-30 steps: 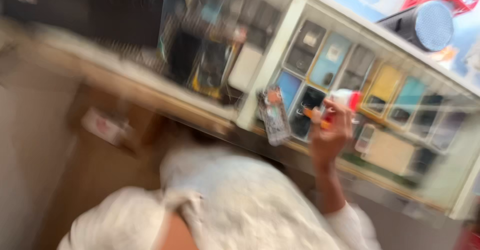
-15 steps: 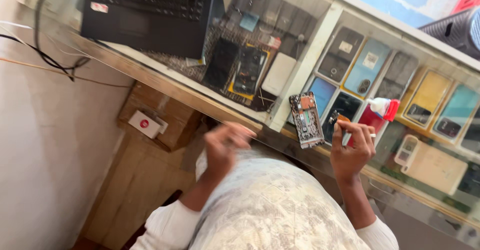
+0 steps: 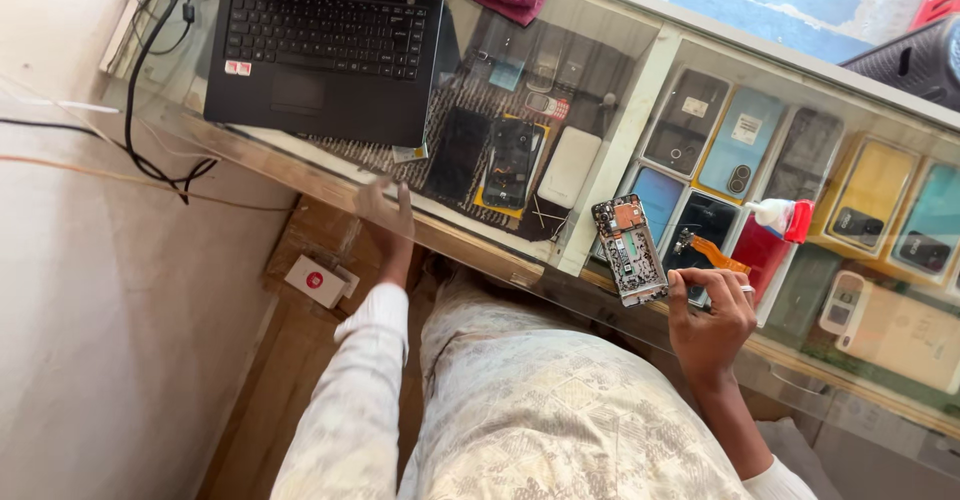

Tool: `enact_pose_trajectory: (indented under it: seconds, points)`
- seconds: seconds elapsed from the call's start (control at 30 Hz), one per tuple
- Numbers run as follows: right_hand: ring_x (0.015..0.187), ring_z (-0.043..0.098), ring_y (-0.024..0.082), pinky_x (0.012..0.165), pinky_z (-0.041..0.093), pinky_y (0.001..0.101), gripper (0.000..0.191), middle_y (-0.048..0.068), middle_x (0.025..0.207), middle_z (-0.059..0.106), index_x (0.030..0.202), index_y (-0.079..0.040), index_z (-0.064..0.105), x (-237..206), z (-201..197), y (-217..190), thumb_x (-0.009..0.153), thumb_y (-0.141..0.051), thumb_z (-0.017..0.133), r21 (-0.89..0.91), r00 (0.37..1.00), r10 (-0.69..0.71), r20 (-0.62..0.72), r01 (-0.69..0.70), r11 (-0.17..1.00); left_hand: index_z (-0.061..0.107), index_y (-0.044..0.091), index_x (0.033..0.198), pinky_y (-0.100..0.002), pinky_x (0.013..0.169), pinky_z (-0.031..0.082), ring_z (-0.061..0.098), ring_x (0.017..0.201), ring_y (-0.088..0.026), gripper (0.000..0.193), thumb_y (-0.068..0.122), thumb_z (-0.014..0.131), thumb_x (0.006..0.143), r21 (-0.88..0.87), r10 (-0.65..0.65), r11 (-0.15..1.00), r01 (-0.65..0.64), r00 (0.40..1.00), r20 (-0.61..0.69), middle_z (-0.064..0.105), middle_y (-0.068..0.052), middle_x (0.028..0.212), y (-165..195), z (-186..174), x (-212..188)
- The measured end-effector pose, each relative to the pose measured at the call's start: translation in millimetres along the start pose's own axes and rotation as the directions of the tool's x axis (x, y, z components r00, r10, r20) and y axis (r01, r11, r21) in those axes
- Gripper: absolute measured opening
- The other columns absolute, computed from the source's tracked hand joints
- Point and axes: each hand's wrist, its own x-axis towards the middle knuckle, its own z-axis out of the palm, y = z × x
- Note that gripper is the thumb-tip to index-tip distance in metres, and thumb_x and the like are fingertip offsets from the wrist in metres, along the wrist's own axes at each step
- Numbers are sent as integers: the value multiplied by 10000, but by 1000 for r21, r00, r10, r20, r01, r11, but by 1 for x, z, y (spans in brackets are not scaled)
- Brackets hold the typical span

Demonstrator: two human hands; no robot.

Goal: The person applies adhesive to the internal frame of a disassembled smartphone, then installs a new battery and presses it into place. The person uses tweezers to adjust a connector ribbon near the top of the phone.

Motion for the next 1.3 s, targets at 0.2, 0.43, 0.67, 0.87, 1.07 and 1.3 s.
enact_pose_trajectory:
  seconds: [0.2, 0.43, 0.67, 0.87, 1.07, 1.3]
  points:
    - [897, 658, 277, 884, 506, 411, 86, 108, 898, 694, 911, -44, 696, 1, -6, -15, 936, -84, 768, -13, 999, 0, -35, -1, 1000, 625, 56, 1099, -595, 983, 421, 532, 1210, -427, 615, 649, 628, 937, 314, -66, 949, 29, 992, 105, 571, -247, 1234, 15, 36, 46]
    - [863, 657, 291, 833, 500, 416, 83, 102, 852, 699, 852, -45, 698, 4, -13, -25, 868, -79, 773, -87, 994, 54, -92, -62, 994, 618, -85, 1253, -677, 936, 400, 522, 1173, -536, 866, 647, 675, 795, 340, -104, 933, 113, 994, -43, 517, -399, 1313, 23, 57, 59]
    - [836, 655, 266, 803, 502, 392, 92, 88, 831, 694, 838, -37, 695, 3, -16, -24, 870, -88, 765, -25, 984, 130, -120, -134, 991, 709, -32, 907, -495, 618, 497, 659, 696, -331, 570, 487, 583, 1105, -88, -367, 924, 371, 928, 63, 693, -206, 809, 23, 25, 59]
    - [783, 643, 230, 757, 498, 360, 82, 71, 802, 696, 839, -34, 706, 8, -24, -24, 867, -87, 761, 83, 976, 192, -106, -183, 979, 701, -47, 905, -348, 558, 483, 637, 605, -219, 686, 555, 477, 1145, -147, -565, 801, 581, 814, 136, 696, -183, 726, 11, -24, -27]
    - [787, 643, 226, 763, 492, 353, 73, 71, 791, 694, 825, -35, 720, 14, -26, -21, 838, -87, 770, 108, 988, 146, -52, -140, 984, 642, -86, 1211, -308, 670, 575, 723, 861, -285, 323, 159, 737, 1023, -451, -633, 727, 517, 760, -149, 729, -236, 1031, -10, -68, -133]
    - [767, 693, 175, 725, 531, 315, 83, 65, 807, 727, 852, -21, 730, 20, -25, -21, 857, -91, 774, 250, 979, 175, 100, -195, 948, 395, -28, 1368, -353, 694, 638, 714, 922, -285, 392, 67, 575, 1032, -770, -600, 522, 368, 800, -24, 648, -230, 1225, 28, -105, -142]
